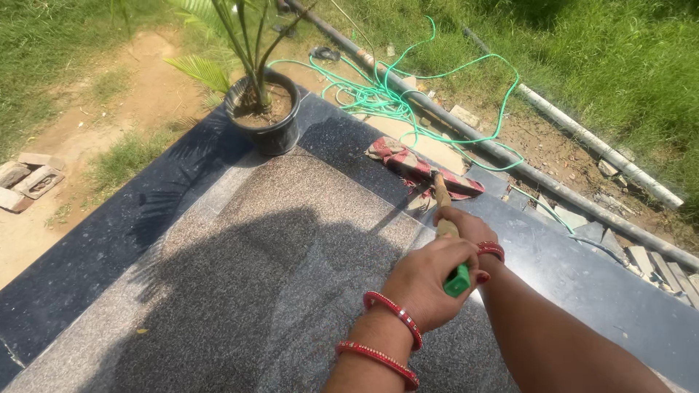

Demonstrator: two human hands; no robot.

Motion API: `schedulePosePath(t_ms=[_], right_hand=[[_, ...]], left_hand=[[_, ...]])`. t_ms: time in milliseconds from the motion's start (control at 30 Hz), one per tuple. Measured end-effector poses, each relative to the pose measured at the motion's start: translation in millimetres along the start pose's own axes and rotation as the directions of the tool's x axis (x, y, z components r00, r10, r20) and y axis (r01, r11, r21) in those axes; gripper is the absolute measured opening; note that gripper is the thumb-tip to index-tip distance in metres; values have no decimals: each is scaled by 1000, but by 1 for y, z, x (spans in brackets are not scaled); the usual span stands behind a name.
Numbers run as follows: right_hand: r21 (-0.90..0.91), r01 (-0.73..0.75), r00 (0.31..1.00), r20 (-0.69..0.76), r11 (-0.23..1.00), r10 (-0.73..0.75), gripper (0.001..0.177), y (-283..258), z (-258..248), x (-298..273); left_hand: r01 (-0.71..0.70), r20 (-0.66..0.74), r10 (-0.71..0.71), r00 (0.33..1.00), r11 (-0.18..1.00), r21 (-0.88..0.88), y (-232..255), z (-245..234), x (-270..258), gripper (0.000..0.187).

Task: The person mops a stone floor using a tool with a cloth attached to a handle, and then dips the cloth into a bucket of water.

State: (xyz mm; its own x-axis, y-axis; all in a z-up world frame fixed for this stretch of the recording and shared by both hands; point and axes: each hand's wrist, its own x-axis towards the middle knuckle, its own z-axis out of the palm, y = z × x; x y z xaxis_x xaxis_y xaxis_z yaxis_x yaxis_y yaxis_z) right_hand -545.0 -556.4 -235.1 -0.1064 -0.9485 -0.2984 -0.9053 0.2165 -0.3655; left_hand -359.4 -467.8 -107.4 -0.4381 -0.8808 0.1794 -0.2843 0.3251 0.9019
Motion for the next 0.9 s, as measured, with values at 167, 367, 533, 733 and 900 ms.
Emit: schedulePosePath(t_ms=[167, 367, 533, 733, 900], right_hand=[[53, -38, 999, -35, 998, 40, 21, 30, -9, -15], [306, -88, 988, -91, 948, 121, 18, 51, 7, -52], [445, -91, 973, -151, 891, 175, 16, 51, 60, -84], [491, -64, 969, -176, 869, 171, 20, 54, 100, -87], [768, -61, 978, -81, 638, 192, 28, -1, 99, -101]], left_hand=[[5, 97, -5, 995, 1000, -8, 4, 22, 7, 16], [22, 207, -15, 978, 999, -28, 16, 20, -11, 16], [-27, 292, 23, 956, 1000, 9, 23, -6, -50, 18], [-48, 267, 12, 964, 991, 128, 41, -36, -69, 21], [-31, 277, -12, 961, 988, 151, 66, -77, -79, 19]])
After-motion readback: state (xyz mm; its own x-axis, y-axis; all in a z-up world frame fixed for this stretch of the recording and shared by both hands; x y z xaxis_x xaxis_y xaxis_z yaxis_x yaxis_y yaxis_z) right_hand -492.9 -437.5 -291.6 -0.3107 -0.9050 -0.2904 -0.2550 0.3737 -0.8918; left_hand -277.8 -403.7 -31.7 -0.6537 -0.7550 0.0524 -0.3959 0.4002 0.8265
